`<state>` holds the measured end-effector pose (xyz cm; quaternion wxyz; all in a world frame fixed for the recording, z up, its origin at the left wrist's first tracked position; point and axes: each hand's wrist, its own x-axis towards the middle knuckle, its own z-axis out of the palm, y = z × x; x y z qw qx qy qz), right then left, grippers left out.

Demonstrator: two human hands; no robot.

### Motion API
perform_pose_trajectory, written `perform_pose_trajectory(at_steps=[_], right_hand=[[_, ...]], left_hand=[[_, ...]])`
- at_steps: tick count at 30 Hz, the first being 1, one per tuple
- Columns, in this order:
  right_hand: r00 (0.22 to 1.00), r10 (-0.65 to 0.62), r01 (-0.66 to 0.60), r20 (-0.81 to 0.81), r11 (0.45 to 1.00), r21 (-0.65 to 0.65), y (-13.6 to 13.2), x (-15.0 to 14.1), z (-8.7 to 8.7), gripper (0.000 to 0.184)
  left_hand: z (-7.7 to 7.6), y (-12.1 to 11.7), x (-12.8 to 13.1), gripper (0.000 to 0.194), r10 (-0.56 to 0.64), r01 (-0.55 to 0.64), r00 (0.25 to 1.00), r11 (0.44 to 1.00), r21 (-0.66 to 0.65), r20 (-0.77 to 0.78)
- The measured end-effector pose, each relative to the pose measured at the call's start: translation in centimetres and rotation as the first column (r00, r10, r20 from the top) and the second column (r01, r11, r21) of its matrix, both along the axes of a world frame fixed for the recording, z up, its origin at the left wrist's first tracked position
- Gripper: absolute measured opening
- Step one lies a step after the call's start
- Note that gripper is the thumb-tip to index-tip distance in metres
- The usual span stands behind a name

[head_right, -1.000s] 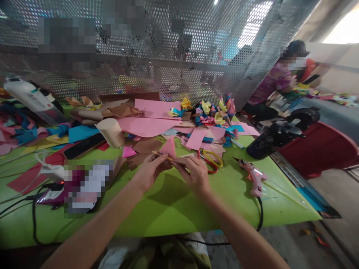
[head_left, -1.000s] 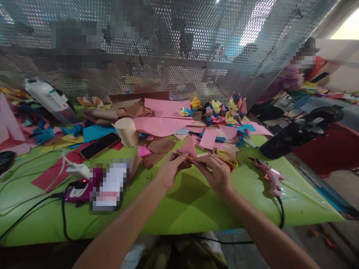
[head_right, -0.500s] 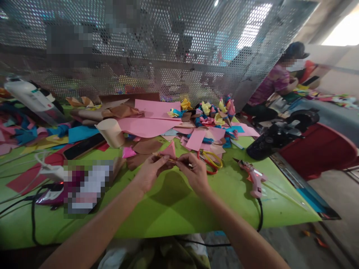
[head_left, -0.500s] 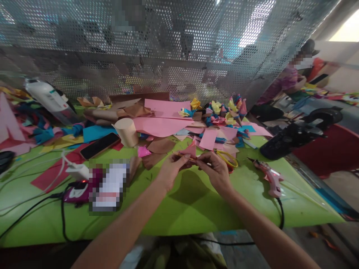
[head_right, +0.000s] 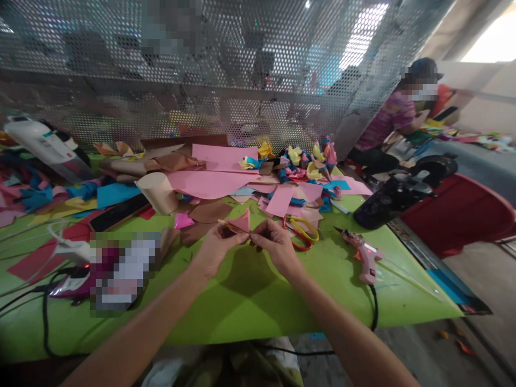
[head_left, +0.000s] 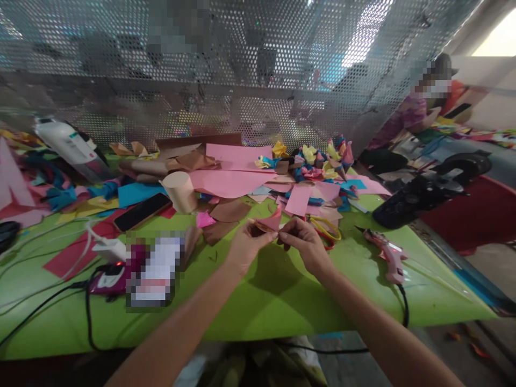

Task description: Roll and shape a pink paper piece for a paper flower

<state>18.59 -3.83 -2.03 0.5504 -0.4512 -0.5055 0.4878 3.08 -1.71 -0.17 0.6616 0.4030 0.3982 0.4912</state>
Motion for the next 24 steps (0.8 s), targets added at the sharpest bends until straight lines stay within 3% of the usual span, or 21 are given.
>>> perform_pose_trajectory(at_steps=[4,7,9,13,17,24], right_hand=[[0.999,0.020,-0.021,0.029,1.000,0.021,-0.2,-0.3,-0.2,0.030],[0.972,-0.060,0.023,0.227,0.986,0.162,-0.7,-0.5,-0.2,0.022],[0.898,-0.183,0.045,0.401,0.943,0.329,-0.9,-0.5,-0.1,0.018],[0.677,-0.439,-0.031,0.590,0.785,0.619,-1.0,-0.4,-0.1,0.015],[0.555,-0.541,-0.098,0.632,0.712,0.696,-1.0,-0.3,-0.1,0.017],[0.489,-0.623,-0.158,0.611,0.625,0.764,-0.9,-0.2,0.5,0.013]], left_hand=[[0.2,0.0,0.1,0.030,0.016,-0.016,1.000,1.000,0.017,-0.022],[0.3,0.2,0.1,0.032,0.043,-0.043,0.999,0.999,-0.014,0.019],[0.2,0.3,0.1,0.032,0.056,-0.054,0.997,0.997,-0.046,0.047],[-0.1,0.4,-0.1,0.029,0.078,-0.071,0.994,0.994,-0.081,0.079],[-0.3,0.3,0.0,0.031,0.068,-0.057,0.994,0.991,-0.123,0.091],[-0.3,0.0,0.2,0.026,0.090,-0.072,0.989,0.986,-0.150,0.114]])
